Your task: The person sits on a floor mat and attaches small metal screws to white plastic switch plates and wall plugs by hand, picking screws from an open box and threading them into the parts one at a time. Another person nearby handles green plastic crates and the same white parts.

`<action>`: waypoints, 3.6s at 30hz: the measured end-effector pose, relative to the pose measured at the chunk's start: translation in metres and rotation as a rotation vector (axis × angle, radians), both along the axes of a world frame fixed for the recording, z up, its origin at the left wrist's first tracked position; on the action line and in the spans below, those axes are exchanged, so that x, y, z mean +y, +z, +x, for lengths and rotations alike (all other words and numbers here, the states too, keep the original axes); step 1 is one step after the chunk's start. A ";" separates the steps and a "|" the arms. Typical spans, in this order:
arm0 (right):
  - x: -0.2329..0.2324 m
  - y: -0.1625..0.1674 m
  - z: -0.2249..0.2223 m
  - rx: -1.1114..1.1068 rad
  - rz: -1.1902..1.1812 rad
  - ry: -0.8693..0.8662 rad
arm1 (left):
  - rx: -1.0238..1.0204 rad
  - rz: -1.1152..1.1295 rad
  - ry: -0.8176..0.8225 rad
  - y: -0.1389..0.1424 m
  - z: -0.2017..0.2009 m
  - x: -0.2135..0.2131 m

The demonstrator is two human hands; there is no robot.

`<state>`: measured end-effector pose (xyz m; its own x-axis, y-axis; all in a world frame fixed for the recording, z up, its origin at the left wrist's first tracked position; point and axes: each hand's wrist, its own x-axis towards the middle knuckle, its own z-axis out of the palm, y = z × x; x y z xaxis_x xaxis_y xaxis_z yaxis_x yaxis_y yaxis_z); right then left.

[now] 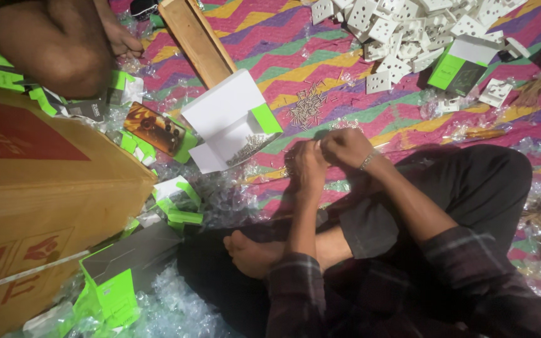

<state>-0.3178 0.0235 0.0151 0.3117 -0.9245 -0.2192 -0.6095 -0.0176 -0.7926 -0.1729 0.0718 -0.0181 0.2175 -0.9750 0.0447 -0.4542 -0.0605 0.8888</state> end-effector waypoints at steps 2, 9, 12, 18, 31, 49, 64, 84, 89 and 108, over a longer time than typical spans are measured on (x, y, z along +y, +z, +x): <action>0.000 -0.001 0.000 -0.007 -0.044 0.046 | 0.146 0.106 0.004 0.005 -0.001 -0.001; 0.000 0.004 -0.003 -0.143 0.089 -0.111 | -0.006 0.002 0.030 0.017 0.004 -0.001; -0.002 0.003 -0.006 0.023 -0.132 -0.127 | 0.122 0.064 0.057 0.011 0.004 -0.002; -0.003 -0.001 -0.007 0.056 -0.212 -0.155 | 0.951 0.247 0.185 -0.016 0.012 -0.022; -0.002 0.005 -0.005 0.089 -0.129 -0.028 | -0.268 0.227 0.044 0.027 0.030 0.005; -0.004 0.006 0.006 -0.021 0.258 -0.021 | 0.003 -0.095 -0.091 0.001 0.012 0.002; -0.004 0.002 0.000 -0.031 0.085 -0.023 | 0.224 -0.005 -0.015 0.001 0.007 0.001; -0.003 0.000 -0.006 0.070 0.123 -0.036 | 0.410 0.096 -0.012 -0.008 0.000 0.001; -0.003 -0.001 -0.008 -0.166 0.231 -0.054 | 0.644 0.061 -0.012 -0.016 0.000 -0.002; -0.001 0.016 -0.002 -0.039 -0.029 0.050 | 0.102 -0.072 -0.047 0.013 0.006 -0.001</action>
